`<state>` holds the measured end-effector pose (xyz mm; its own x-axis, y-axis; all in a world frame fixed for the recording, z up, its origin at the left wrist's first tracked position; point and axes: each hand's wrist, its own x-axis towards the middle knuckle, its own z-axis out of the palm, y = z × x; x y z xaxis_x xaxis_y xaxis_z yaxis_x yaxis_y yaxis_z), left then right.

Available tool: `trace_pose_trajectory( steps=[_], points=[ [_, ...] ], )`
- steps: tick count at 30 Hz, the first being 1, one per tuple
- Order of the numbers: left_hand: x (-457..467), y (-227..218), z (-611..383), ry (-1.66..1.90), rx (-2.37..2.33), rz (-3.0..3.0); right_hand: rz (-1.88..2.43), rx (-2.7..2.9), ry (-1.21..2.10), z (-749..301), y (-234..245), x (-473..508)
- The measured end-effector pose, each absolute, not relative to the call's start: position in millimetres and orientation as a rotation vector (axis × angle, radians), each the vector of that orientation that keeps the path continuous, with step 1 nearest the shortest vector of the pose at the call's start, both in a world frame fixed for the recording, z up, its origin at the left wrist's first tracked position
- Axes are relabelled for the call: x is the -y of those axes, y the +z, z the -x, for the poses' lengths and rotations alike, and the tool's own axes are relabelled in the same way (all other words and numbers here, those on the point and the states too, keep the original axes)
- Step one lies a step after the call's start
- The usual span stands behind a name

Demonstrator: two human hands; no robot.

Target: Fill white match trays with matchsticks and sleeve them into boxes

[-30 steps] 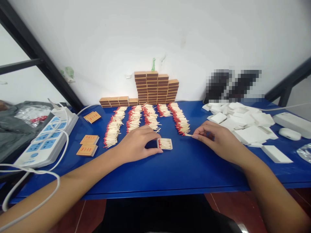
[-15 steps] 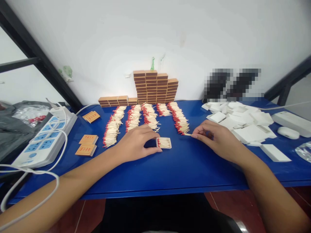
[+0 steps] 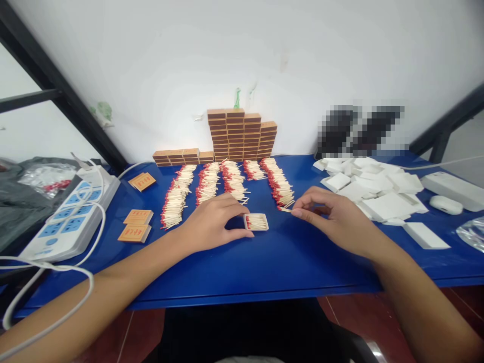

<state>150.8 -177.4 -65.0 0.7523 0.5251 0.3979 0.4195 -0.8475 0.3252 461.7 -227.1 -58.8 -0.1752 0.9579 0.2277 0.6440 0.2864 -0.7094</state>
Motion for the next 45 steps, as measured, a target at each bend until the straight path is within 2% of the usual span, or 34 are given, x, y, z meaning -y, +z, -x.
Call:
trace_pose_trajectory(
  steps=[18,29,35,45],
  points=[
    [177.2,-62.4,-152.1,0.705,-0.726,-2.753,1.314,2.164,0.492,-408.0,-62.4,236.3],
    [176.4,-65.9,-151.2,0.699,-0.732,-2.761,1.439,2.004,0.313,-476.0,-66.3,208.3],
    [175.9,-65.0,-151.4,0.691,-0.733,-2.77,1.423,2.031,0.432,-489.8,-74.8,194.3],
    [175.1,-64.8,-151.2,0.687,-0.748,-2.766,1.42,2.059,0.388,-492.9,-78.9,195.9]
  ],
)
